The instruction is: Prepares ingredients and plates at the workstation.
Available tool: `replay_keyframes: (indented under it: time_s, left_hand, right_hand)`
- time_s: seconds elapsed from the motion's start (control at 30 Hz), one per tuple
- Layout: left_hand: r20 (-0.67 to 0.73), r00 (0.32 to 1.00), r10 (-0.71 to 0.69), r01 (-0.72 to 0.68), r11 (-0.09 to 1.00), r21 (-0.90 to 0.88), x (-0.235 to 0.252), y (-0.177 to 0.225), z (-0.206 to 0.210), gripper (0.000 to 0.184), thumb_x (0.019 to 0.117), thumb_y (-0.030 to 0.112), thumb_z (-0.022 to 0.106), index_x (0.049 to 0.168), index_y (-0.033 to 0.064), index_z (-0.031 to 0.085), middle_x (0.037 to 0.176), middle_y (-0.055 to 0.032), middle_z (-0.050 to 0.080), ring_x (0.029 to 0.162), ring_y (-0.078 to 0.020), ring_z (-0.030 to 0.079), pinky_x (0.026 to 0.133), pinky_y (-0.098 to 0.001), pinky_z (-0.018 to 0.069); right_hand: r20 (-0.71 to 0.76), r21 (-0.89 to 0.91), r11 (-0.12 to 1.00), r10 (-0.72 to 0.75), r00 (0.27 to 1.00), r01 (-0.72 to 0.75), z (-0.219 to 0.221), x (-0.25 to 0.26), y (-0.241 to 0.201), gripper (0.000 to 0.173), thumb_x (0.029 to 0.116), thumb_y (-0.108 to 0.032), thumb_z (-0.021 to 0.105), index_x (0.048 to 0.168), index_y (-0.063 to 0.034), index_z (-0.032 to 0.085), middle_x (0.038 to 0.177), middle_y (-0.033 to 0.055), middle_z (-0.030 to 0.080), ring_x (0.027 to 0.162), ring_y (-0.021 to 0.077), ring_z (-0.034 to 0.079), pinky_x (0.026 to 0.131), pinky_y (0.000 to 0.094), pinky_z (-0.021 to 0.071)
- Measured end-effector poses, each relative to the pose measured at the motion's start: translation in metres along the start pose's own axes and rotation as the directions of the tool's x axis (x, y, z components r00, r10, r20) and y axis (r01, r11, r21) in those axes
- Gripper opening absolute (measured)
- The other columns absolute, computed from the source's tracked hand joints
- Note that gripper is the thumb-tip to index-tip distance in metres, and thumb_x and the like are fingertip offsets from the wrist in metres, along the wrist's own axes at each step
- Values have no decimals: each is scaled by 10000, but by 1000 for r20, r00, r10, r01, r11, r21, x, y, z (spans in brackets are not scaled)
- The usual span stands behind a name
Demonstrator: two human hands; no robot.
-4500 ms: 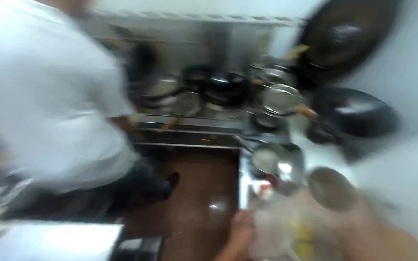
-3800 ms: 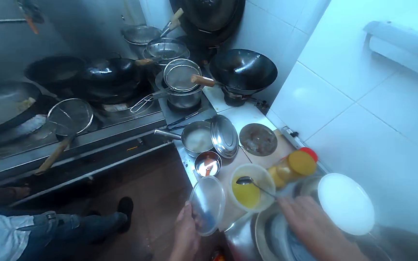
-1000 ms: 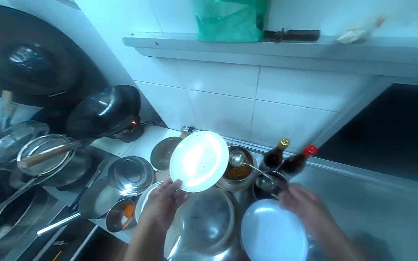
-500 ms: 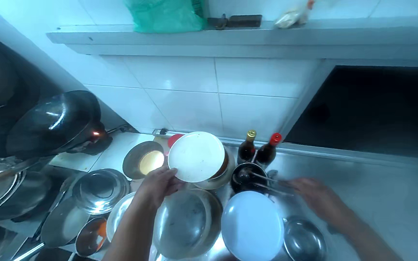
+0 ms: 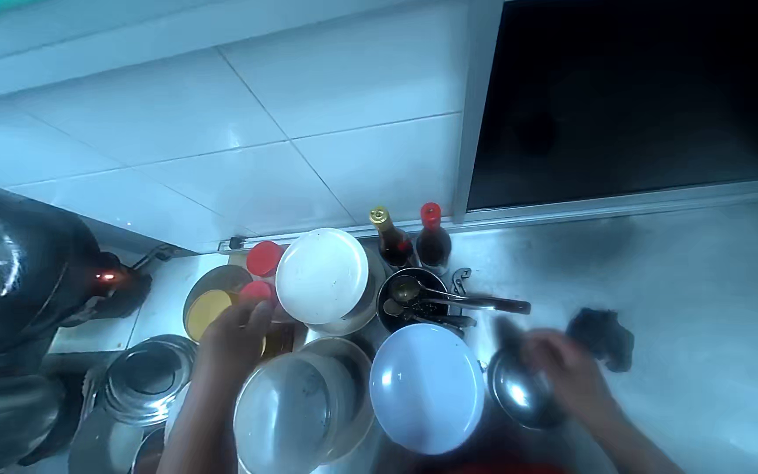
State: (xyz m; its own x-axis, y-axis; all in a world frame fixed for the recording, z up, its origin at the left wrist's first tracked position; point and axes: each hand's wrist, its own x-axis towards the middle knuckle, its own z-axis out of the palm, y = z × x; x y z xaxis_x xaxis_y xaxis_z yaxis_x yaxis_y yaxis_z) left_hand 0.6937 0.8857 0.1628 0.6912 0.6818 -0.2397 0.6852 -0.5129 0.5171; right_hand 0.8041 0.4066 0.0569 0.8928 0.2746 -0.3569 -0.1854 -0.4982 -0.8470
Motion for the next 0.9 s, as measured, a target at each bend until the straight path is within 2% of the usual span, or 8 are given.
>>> replay_keyframes:
  time_s: [0.07,0.13,0.23,0.33,0.43,0.57,0.77,0.9]
  left_hand:
    - [-31,985,170,-171,985,-25,-55,18,-6,372,1082,372,501,1121,47,678,852,-92,683,692,-212,679,645,-452,608]
    - [282,940,192,-118,959,-259,-118,34,1,347,1085,297,485,1037,30,701,768,-39,684,628,-146,664,592,-357,606]
    - [742,669,40,140,974,-179,-176,27,50,436,1087,388,473,1189,27,695,941,-109,736,784,-212,720,751,-447,624]
    - [608,777,-163,353,912,-207,-197,-5,118,482,1040,475,553,1265,58,638,1071,-115,731,852,-245,753,767,-474,656]
    - [325,923,-205,334,846,-416,-197,-24,161,354,1016,398,640,1136,65,659,866,-54,742,689,-193,740,619,-389,661]
    - [266,948,-173,287,825,-487,-195,-29,158,296,1031,347,623,971,64,683,751,-42,715,608,-178,708,593,-358,642]
    - [186,972,-145,233,716,-658,-244,-53,135,217,1043,197,609,1064,8,715,879,-120,766,714,-258,757,645,-427,670]
    - [116,987,-115,163,699,-696,-287,-87,134,187,1045,112,581,1064,-28,703,891,-127,766,743,-247,762,686,-435,671]
  right_hand:
    - [177,137,987,60,982,-85,20,-14,4,329,1065,-303,520,1276,-82,643,1028,54,735,842,179,734,743,376,643]
    - [268,213,968,76,960,-136,37,-20,3,376,1078,-348,498,1349,-107,601,1041,54,729,845,188,737,727,389,652]
    - [283,136,987,44,958,-86,52,-22,-10,379,1074,-350,502,1352,-116,614,1050,27,729,847,115,717,743,331,630]
    - [267,32,999,-20,964,12,57,-19,-17,322,1059,-335,522,1244,-128,684,984,-3,732,827,70,699,755,295,610]
    - [294,31,998,-69,953,62,60,-20,-14,299,1048,-331,532,1203,-124,682,870,-7,727,711,108,708,648,315,631]
    - [339,30,993,-120,933,117,55,-25,-16,256,1049,-304,537,1174,-114,655,824,-4,727,685,143,720,626,334,642]
    - [467,-50,998,-18,884,47,53,-36,-20,244,1046,-310,549,1182,-108,569,835,20,719,674,176,725,616,370,648]
    - [599,-314,949,180,780,22,55,-38,-39,335,1071,-325,511,1331,-130,591,879,38,720,698,170,719,684,378,635]
